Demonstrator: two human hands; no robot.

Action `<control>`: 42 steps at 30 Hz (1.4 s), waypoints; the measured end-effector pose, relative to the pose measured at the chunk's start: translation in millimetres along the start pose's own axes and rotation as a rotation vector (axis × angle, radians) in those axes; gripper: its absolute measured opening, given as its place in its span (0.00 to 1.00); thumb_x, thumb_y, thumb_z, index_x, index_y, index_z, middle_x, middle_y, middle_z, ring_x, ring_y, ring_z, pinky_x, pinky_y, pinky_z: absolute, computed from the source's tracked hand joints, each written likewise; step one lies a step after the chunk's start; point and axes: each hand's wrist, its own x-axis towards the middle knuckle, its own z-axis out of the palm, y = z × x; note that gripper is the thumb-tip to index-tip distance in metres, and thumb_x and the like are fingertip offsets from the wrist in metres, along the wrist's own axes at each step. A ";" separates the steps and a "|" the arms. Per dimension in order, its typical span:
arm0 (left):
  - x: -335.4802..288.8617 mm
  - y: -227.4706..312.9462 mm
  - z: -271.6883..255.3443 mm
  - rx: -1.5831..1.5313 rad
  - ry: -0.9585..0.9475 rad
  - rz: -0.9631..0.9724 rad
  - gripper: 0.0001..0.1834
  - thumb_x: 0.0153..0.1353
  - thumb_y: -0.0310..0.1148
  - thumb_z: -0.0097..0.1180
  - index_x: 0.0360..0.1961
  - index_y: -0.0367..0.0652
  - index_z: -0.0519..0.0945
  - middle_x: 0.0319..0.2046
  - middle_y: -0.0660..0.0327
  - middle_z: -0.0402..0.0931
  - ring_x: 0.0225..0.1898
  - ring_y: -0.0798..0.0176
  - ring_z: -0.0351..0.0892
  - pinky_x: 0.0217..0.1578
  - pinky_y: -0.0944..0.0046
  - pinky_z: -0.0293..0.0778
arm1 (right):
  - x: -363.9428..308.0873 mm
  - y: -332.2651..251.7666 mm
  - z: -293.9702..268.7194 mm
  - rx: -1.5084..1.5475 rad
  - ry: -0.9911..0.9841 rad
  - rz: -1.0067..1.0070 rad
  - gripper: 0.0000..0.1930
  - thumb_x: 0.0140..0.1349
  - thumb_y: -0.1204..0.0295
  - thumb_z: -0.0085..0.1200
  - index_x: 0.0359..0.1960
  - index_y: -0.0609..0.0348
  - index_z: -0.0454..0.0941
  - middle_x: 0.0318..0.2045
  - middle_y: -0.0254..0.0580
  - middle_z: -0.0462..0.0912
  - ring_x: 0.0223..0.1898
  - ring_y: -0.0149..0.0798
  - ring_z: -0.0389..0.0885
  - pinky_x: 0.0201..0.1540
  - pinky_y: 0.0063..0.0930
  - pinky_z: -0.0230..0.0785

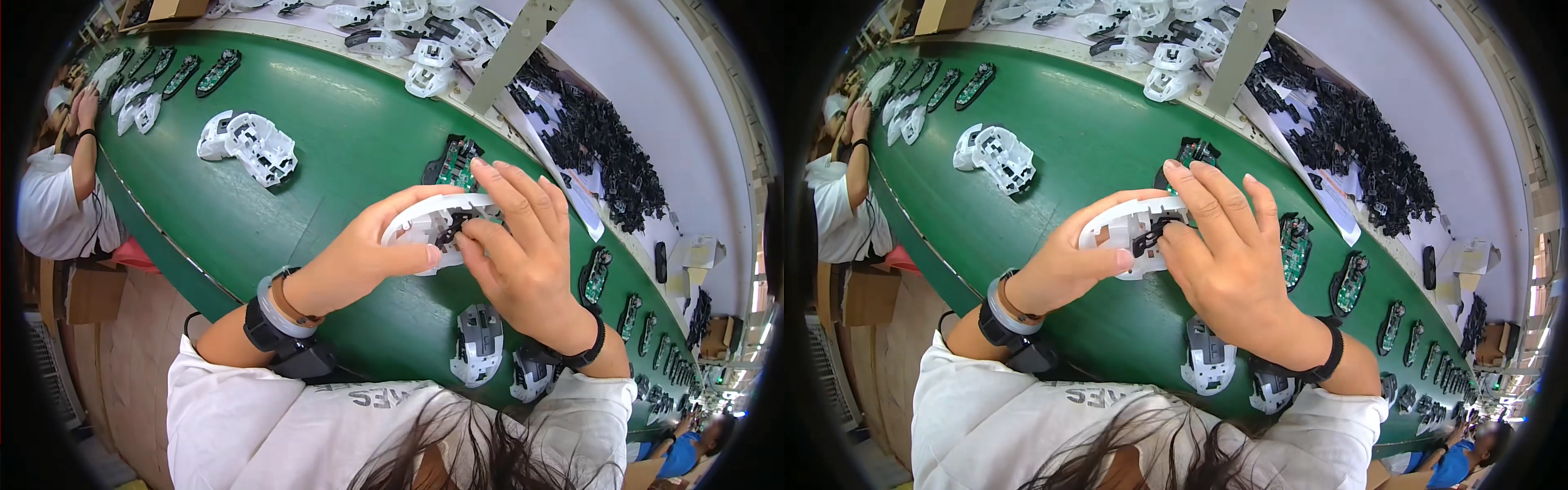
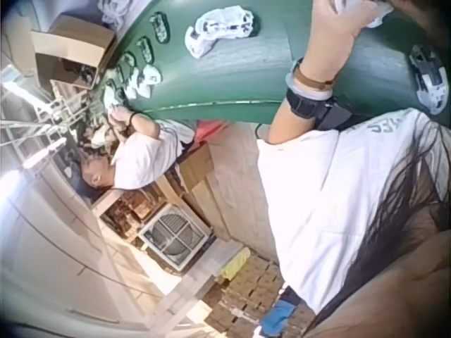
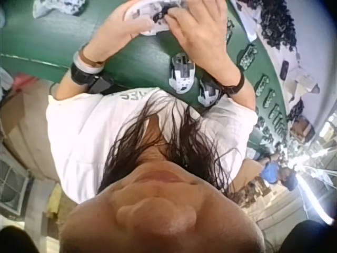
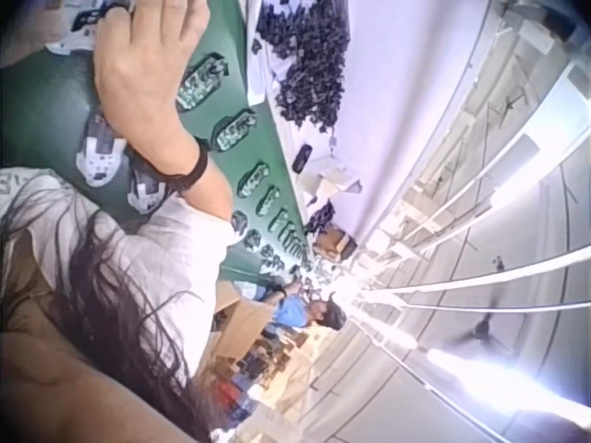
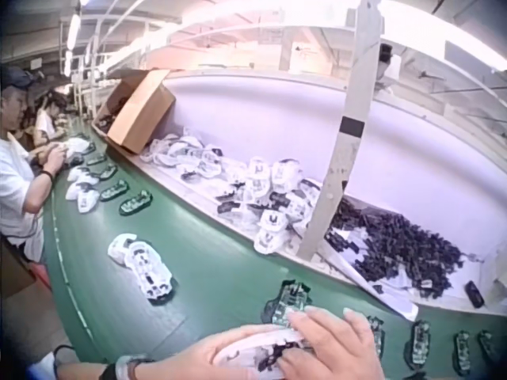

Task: The person assembles electronic devices on a green workbench. They repeatedly pick up white plastic casings and small black components, insert the components into the casings, and place the assembled units back on the table. The process involves handling multiple identical units in a repetitive sequence.

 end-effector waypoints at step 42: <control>0.2 -24.8 5.8 0.341 0.147 0.094 0.22 0.55 0.20 0.51 0.53 0.39 0.70 0.42 0.65 0.74 0.43 0.74 0.73 0.41 0.72 0.72 | -22.0 0.2 3.5 0.120 -0.179 0.041 0.11 0.49 0.68 0.64 0.31 0.59 0.79 0.58 0.51 0.71 0.56 0.51 0.72 0.55 0.52 0.61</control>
